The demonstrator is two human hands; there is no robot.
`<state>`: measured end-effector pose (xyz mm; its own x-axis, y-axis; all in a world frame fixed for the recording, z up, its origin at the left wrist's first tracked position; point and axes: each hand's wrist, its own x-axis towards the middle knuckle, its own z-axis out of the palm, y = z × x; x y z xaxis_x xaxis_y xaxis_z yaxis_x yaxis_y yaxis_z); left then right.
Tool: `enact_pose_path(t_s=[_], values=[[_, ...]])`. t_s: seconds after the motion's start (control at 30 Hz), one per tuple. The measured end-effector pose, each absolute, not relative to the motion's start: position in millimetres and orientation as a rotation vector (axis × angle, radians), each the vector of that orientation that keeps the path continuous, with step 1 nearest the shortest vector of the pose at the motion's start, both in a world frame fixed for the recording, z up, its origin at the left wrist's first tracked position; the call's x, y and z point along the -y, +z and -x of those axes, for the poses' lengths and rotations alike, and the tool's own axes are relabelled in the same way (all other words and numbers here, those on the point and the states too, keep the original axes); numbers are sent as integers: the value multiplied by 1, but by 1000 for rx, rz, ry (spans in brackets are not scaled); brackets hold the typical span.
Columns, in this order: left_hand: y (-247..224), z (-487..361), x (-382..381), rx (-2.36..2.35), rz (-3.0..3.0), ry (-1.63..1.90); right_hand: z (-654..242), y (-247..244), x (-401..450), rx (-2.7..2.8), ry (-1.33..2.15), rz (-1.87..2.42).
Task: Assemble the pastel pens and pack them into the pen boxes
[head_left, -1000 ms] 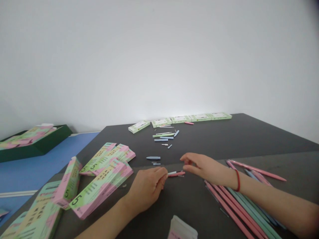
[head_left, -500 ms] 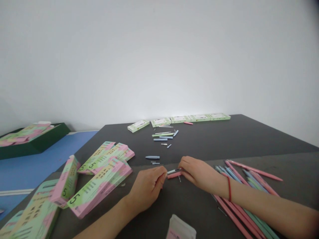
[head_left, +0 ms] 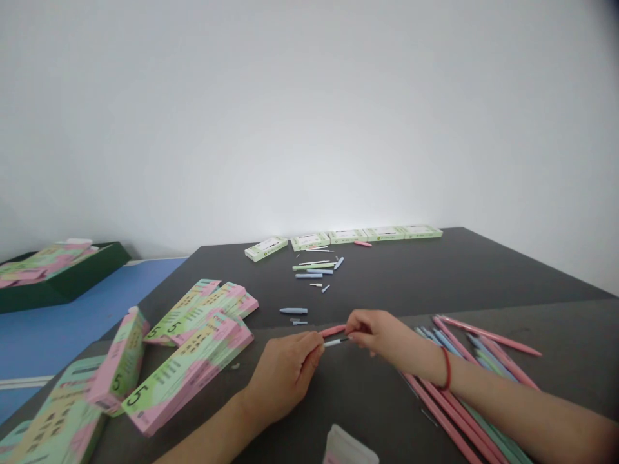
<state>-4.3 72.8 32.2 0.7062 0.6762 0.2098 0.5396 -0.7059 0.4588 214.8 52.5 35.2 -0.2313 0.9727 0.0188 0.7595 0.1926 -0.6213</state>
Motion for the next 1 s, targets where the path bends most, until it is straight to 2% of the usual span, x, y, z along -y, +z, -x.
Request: enact_pose_path(t_s=[0.1,0.2,1.0], values=[[32,3,-72,-950,-2540,519,-229,48,-47,1633,1103,1432],[33,2,-72,-960,-2534,520,-229,54,-39,1526,1196,1329],[35,0,-71,-1043,-2566,491,-218,43,-40,1606,838,1471]])
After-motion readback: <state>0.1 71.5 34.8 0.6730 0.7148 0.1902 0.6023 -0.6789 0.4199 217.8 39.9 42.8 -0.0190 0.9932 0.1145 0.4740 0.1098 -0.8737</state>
